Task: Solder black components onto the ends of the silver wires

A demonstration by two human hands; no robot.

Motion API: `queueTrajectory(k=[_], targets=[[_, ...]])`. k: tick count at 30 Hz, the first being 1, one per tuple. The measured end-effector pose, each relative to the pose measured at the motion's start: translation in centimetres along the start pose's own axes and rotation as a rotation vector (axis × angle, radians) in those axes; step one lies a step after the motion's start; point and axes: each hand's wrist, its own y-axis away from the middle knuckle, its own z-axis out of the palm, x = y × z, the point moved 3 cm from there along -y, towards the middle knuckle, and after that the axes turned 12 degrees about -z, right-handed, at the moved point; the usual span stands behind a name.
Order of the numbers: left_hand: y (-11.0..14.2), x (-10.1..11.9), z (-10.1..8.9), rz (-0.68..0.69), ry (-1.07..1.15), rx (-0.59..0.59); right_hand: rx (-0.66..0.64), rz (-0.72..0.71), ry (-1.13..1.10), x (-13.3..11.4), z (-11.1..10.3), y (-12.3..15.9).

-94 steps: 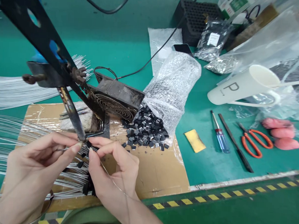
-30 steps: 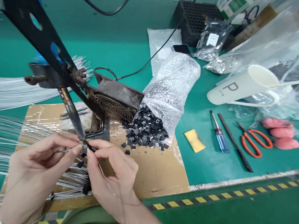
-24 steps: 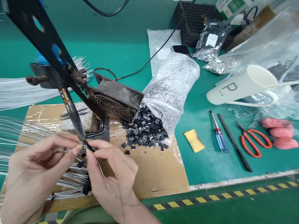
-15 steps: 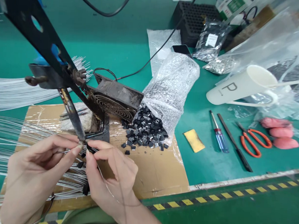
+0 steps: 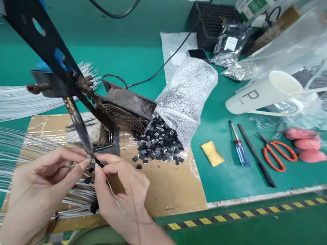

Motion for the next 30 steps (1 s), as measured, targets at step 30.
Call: queueTrajectory(k=[30], targets=[[-6.1,-1.1,-8.7,0.347,-0.731,0.247,0.424,0.351,-0.088,6.1,-9.8,0.5]])
